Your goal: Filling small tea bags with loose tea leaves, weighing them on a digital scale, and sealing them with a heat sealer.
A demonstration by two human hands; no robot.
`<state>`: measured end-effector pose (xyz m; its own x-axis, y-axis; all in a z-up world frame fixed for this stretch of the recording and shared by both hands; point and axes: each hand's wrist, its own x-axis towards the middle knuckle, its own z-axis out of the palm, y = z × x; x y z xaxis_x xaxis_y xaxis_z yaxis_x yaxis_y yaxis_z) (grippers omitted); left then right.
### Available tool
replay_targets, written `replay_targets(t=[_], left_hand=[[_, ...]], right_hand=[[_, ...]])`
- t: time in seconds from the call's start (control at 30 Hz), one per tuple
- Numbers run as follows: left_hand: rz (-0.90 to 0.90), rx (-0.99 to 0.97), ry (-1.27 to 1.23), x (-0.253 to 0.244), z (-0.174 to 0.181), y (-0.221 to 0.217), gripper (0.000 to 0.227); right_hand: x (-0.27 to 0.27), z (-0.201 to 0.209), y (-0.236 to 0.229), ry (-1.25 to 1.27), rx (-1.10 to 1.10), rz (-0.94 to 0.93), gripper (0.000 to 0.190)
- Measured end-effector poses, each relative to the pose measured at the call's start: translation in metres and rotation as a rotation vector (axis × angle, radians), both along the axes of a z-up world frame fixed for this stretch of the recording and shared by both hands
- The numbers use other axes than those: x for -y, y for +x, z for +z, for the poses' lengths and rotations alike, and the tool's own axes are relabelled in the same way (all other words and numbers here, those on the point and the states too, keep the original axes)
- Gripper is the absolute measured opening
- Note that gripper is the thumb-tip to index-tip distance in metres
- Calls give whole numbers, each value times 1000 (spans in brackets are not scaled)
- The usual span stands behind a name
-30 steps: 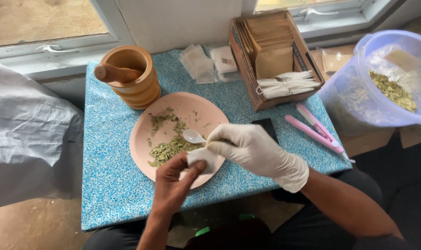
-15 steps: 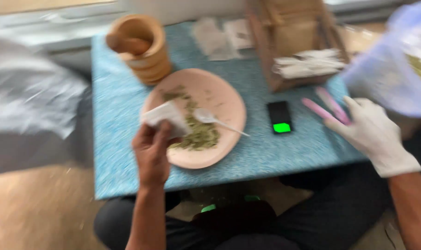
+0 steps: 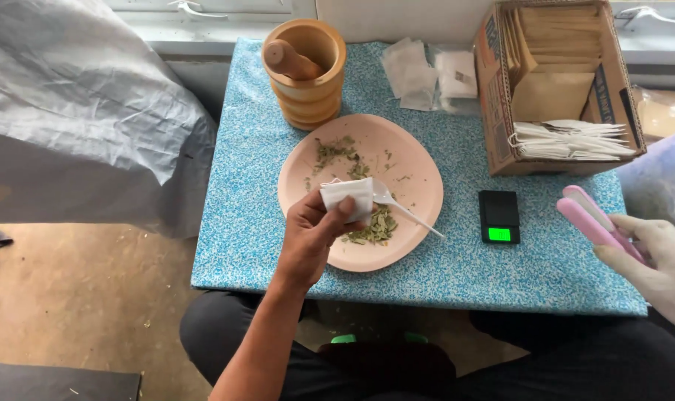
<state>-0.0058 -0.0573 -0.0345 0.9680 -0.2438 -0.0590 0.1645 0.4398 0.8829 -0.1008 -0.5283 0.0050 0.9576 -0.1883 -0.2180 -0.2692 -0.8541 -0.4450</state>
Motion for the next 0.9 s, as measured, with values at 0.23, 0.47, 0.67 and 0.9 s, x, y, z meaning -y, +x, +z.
replay_targets(t=[0.23,0.47,0.67,0.9], left_hand=[[-196,-8,25,19,-2,-11,44],[-211,-6,43,17,-7,-14,41],[-199,20,18,16,-17,-10,43],[-242,9,65,24,-7,2,47]], right_hand=[[-132,104,29,-53,-394,-116,63],[-184,79,63,3,-332,344,74],[-200,63,79,103,-191,472,66],[-194,65,92,146,-140,483,63]])
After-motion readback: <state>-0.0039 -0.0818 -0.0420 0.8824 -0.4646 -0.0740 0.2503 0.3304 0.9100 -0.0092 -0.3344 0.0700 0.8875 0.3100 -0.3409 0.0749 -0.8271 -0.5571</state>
